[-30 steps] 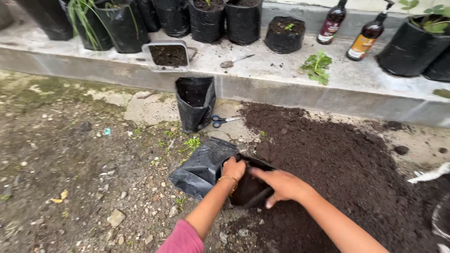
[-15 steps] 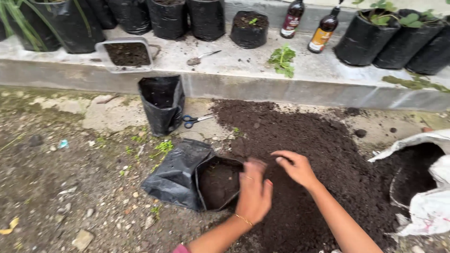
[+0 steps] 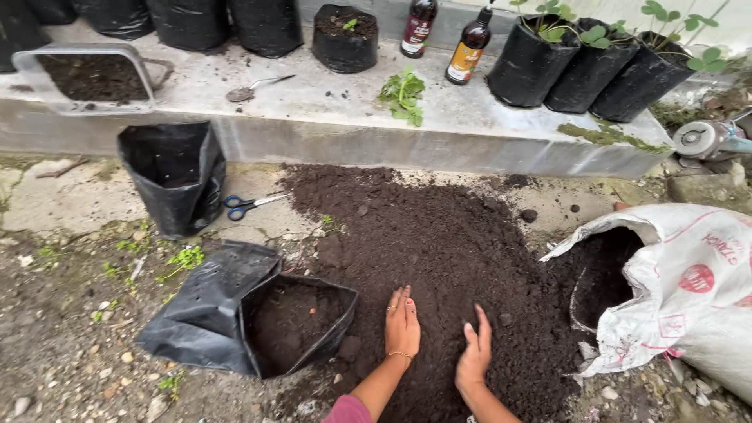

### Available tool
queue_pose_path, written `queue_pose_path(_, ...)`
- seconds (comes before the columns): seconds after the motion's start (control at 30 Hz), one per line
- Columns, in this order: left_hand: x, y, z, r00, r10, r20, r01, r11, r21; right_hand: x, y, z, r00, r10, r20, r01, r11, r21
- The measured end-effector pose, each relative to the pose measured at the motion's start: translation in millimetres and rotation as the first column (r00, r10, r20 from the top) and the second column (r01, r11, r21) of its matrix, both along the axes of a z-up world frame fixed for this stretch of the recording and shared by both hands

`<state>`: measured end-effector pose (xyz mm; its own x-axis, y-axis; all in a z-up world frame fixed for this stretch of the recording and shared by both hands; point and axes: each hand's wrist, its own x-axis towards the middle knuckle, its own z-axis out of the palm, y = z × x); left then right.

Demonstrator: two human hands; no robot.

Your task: Filling polybags with soil and preparing plants for potting.

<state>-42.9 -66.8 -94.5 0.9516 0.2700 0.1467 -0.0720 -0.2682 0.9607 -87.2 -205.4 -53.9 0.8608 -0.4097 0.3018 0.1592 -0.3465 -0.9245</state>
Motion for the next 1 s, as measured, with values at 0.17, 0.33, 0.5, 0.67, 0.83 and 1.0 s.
queue_pose_path(0.17, 3, -50, 10, 0.992, -0.025, -0.126, -0.020, 0.938, -0.346, 17, 11, 7, 0.984, 0.091, -0.155, 0.050, 0.690, 0.722)
queue_pose_path(0.33, -10, -56, 47, 0.993, 0.090, -0.076, -0.107, 0.961, -0.256, 17, 15, 29, 0.941, 0.237, -0.241, 0.160, 0.315, 0.936)
queue_pose_path(0.5, -18, -9, 136, 0.971, 0.235, 0.042, -0.211, 0.925, -0.315, 22, 66, 87, 0.952, 0.281, -0.122, 0.036, 0.290, 0.956)
queue_pose_path(0.67, -36, 71, 187, 0.924, 0.336, 0.179, -0.286, 0.923, -0.259, 15, 142, 149, 0.920, 0.387, -0.059, -0.048, 0.261, 0.964)
queue_pose_path(0.83, -59, 155, 191, 0.884, 0.408, 0.228, -0.386, 0.912, -0.137, -5, 223, 185, 0.846, 0.531, -0.060, -0.063, 0.210, 0.976)
queue_pose_path(1.0, -32, 223, 111, 0.838, 0.261, -0.480, -0.500, 0.721, -0.480, 15, 262, 124, 0.759, 0.584, -0.289, -0.077, 0.521, 0.850)
